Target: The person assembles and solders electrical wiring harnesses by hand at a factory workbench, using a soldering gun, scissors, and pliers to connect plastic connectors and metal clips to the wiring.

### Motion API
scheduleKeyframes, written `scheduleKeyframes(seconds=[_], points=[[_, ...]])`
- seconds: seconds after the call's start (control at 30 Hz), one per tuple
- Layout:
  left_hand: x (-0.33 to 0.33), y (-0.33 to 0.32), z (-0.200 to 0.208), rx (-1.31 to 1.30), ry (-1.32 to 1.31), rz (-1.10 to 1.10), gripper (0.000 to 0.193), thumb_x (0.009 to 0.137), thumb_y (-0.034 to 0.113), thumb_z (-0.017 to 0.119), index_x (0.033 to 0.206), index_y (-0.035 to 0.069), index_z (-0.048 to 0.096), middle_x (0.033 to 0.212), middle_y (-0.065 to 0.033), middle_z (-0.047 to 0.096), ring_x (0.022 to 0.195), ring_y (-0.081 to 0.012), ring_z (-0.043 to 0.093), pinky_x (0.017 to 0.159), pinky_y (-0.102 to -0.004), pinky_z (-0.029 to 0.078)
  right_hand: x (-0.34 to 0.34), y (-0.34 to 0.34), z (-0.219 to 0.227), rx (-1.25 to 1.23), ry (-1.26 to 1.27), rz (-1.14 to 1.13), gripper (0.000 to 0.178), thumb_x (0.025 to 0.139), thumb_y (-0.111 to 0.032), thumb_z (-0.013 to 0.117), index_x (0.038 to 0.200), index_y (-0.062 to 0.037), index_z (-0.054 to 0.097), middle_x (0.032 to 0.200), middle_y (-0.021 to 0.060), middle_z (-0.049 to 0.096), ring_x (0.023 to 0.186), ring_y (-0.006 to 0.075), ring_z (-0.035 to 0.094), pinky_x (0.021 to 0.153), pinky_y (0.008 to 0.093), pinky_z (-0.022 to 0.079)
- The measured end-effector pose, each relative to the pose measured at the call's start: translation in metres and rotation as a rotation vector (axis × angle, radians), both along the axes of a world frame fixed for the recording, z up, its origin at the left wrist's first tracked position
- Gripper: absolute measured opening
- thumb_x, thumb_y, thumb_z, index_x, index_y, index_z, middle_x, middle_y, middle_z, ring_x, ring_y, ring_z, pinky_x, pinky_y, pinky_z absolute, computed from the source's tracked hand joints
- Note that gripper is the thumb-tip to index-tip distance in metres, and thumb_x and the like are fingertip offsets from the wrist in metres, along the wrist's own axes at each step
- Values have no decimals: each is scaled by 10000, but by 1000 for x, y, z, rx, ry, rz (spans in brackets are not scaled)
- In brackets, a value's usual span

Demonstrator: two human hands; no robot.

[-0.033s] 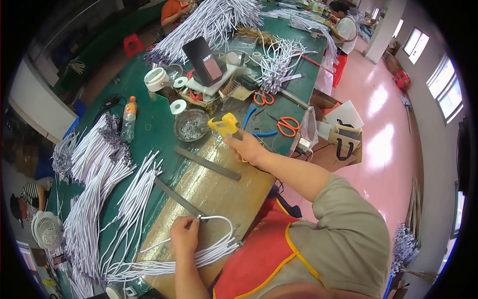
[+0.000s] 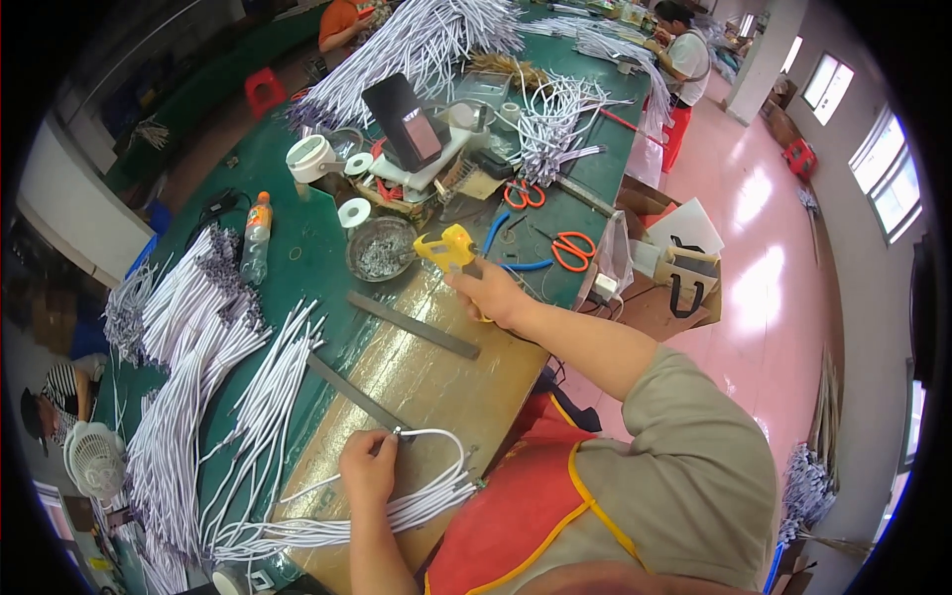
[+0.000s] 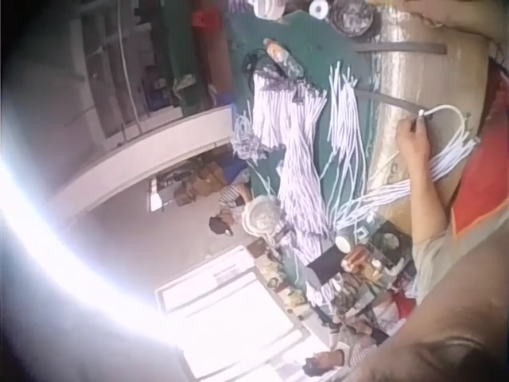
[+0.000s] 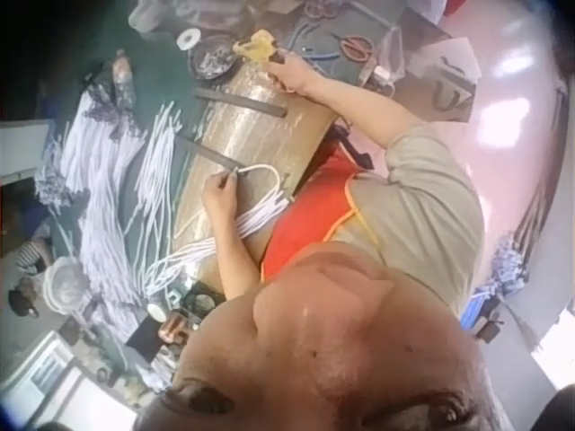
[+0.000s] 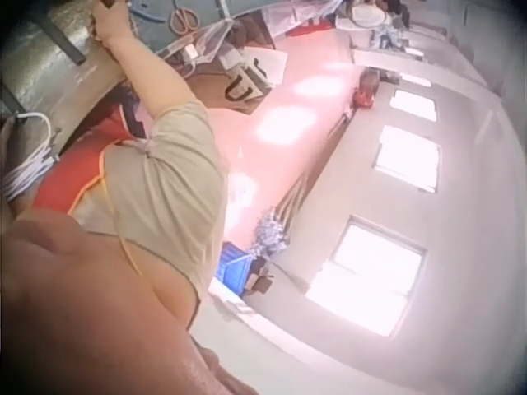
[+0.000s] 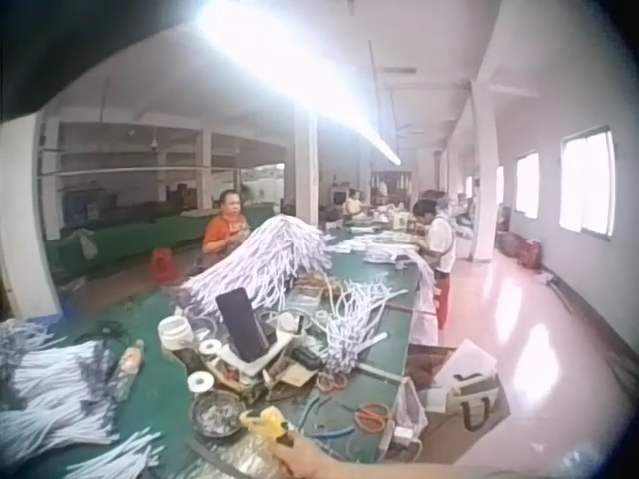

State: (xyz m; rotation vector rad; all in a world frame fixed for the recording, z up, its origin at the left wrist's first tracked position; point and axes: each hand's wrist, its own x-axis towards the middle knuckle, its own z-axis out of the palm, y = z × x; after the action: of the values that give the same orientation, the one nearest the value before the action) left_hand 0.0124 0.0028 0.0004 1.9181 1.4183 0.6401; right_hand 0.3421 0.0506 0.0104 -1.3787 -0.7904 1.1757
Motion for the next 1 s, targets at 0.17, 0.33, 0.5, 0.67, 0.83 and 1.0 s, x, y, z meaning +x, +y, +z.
scheduleKeyframes(seconds=[0.17,0.33,0.5,0.67,0.83,1.0], points=[[6,1,4,-4,0,11,136,782,128,731,837,5,714,813,-151,654,783,-298,640,736,-369,499,4,1,0,6,-10,54,294,921,-273,655,1036,-22,553,657,4,528,495,84,496,437,262,405],[0,2,-5,0,10,0,140,789,132,729,847,6,715,816,-153,657,794,-305,640,749,-372,496,2,0,2,13,32,42,294,915,-270,666,1024,-23,549,655,6,525,487,85,491,429,258,399],[1,4,-2,-17,-1,-8,144,790,138,728,848,6,715,817,-155,657,795,-305,639,748,-373,493,2,-2,9,16,27,39,307,909,-272,676,1025,-20,545,647,0,513,469,85,480,424,254,391],[1,3,-5,9,-5,-14,145,789,138,728,844,5,713,802,-154,655,782,-307,638,736,-374,494,1,-3,7,69,80,32,289,908,-261,677,1014,-25,549,638,0,512,456,85,473,416,254,379],[0,4,-5,0,-18,-7,151,788,131,728,846,-7,709,812,-150,661,787,-292,642,741,-364,496,-1,1,5,63,78,18,279,908,-256,677,1012,-29,553,633,3,514,456,87,476,413,258,378],[0,3,-3,-29,9,-12,158,790,124,728,852,-19,705,831,-145,668,797,-274,648,756,-352,499,0,2,-3,44,78,24,270,909,-252,676,1012,-33,556,633,5,518,462,87,481,417,263,384]])
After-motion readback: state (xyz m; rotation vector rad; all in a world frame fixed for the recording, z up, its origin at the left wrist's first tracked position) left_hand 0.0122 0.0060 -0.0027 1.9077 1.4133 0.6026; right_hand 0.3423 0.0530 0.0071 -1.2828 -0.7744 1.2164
